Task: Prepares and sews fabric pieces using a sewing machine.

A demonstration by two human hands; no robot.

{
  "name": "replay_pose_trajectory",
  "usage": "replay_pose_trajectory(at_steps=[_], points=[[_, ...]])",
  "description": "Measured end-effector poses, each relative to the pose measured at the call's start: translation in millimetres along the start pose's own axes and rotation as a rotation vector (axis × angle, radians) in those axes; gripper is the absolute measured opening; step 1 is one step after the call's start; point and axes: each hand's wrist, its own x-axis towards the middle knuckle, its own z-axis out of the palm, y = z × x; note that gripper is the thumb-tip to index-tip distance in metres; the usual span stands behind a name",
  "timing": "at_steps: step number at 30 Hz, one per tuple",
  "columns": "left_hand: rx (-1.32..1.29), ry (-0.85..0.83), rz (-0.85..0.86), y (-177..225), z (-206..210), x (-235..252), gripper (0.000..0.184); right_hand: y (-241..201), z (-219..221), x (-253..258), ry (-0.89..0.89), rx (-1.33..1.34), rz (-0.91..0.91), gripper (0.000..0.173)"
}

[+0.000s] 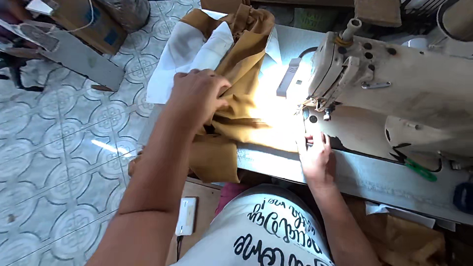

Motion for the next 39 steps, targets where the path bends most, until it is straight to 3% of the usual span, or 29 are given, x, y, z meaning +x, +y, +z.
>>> replay_pose_trajectory(at_steps=[3,5,7,9,14,19,20,24,28,32,39], points=[[-0.157,0.189,0.292,60,25,-9,0.022,-5,1,-3,0.077,-0.034,-0.086,0.027],[-0.277,0.244,0.439,94,70,-10,0.019,-7,6,-3,0.028,-0.026,-0.075,0.038],[-0.306,0.254,0.515,107,116,-8,0.023,-9,9,-5,-0.036,-0.067,-0.031,0.036],[-0.300,0.288,0.512,109,139,-9,0.024,-6,13,-7,-0.023,-0.081,-0.029,0.026],[-0.303,0.285,0.446,111,138,-11,0.032,7,4,3,-0.066,0.195,0.071,0.019],[-0.249,0.033,0.370,121,120,2,0.084,15,-10,15,-0.128,0.607,0.328,0.010],[-0.222,0.028,0.367,122,121,5,0.087,16,-10,17,-0.127,0.685,0.379,0.008],[-0.246,0.217,0.501,121,130,14,0.058,20,-11,22,-0.122,0.998,0.561,0.010],[-0.342,0.181,0.576,122,128,19,0.018,21,-15,25,-0.133,1.094,0.637,0.011],[-0.320,0.216,0.510,122,131,21,0.041,22,-16,24,-0.149,1.114,0.622,0.010],[-0.418,0.122,0.493,120,125,26,0.042,23,-15,22,-0.172,1.113,0.579,0.008]])
